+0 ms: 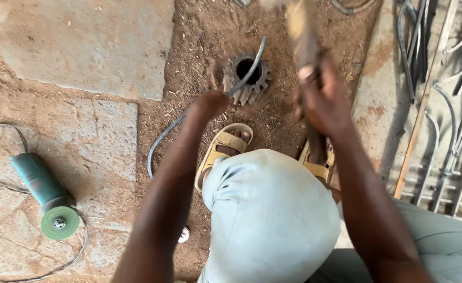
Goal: The person crouches on the workshop floor and bends a flat metal strap by hand, fitting it around a toothed metal die set into the ground. They reposition the strap repeatedly and strike it with a hammer to set the curve, checking the bend against the die as they work.
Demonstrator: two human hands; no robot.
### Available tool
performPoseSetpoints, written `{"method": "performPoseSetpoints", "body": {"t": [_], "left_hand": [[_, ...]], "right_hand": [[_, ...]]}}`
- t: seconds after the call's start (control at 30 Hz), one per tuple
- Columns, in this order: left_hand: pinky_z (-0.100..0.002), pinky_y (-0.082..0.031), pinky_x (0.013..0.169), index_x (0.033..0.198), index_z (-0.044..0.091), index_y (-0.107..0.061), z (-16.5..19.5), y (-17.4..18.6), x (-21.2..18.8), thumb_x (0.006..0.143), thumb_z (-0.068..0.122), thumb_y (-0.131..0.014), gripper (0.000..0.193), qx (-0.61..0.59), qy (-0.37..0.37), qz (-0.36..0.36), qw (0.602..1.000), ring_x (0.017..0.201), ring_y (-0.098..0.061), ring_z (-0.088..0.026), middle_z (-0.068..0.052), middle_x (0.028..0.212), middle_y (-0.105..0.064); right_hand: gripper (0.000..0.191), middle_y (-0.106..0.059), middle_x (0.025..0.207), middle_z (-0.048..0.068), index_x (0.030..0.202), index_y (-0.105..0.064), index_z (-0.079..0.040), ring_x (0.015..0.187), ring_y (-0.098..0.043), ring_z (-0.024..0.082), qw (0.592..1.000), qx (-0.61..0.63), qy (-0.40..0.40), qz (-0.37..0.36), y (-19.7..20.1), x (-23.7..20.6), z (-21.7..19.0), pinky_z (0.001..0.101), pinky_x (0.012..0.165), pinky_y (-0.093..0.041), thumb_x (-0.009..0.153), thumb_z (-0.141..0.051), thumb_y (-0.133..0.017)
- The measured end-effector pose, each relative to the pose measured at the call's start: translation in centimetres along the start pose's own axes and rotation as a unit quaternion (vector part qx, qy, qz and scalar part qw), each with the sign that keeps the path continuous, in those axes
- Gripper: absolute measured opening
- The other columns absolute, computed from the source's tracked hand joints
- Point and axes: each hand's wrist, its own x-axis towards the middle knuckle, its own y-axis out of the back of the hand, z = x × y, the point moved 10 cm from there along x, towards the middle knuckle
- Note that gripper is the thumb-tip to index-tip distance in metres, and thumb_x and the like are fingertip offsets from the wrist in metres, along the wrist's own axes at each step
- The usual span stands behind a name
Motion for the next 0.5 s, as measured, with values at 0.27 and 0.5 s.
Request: {"method": "performPoseSetpoints", "body": {"t": [0.27,0.5], "left_hand": [[-0.047,-0.055,0.086,0.134,-0.001,-0.060,-0.6,2.8,-1.8,0.106,0.020,-0.037,0.042,-0.019,0.080,-0.077,0.994,0.097,-0.068,-0.026,-0.021,0.114,-0.070],[-0.047,-0.052,0.080,0.127,-0.003,-0.061,-1.5,3.2,0.0,0.109,0.022,-0.040,0.037,0.011,0.052,-0.040,0.998,0.089,-0.063,-0.028,-0.020,0.105,-0.067]], "right_hand": [[0.021,-0.059,0.078,0.012,0.111,-0.050,-0.006,0.061,-0.061,0.024,0.893,-0.274,0.318,0.164,-1.8,0.7,-1.1,0.0403,0.051,-0.054,0.114,-0.027,-0.048],[0.055,-0.060,0.073,0.004,0.133,-0.051,0.001,0.054,-0.062,0.016,0.993,-0.003,-0.082,-0.088,-5.9,4.1,9.9,0.0377,0.046,-0.056,0.104,-0.046,-0.055]]}}
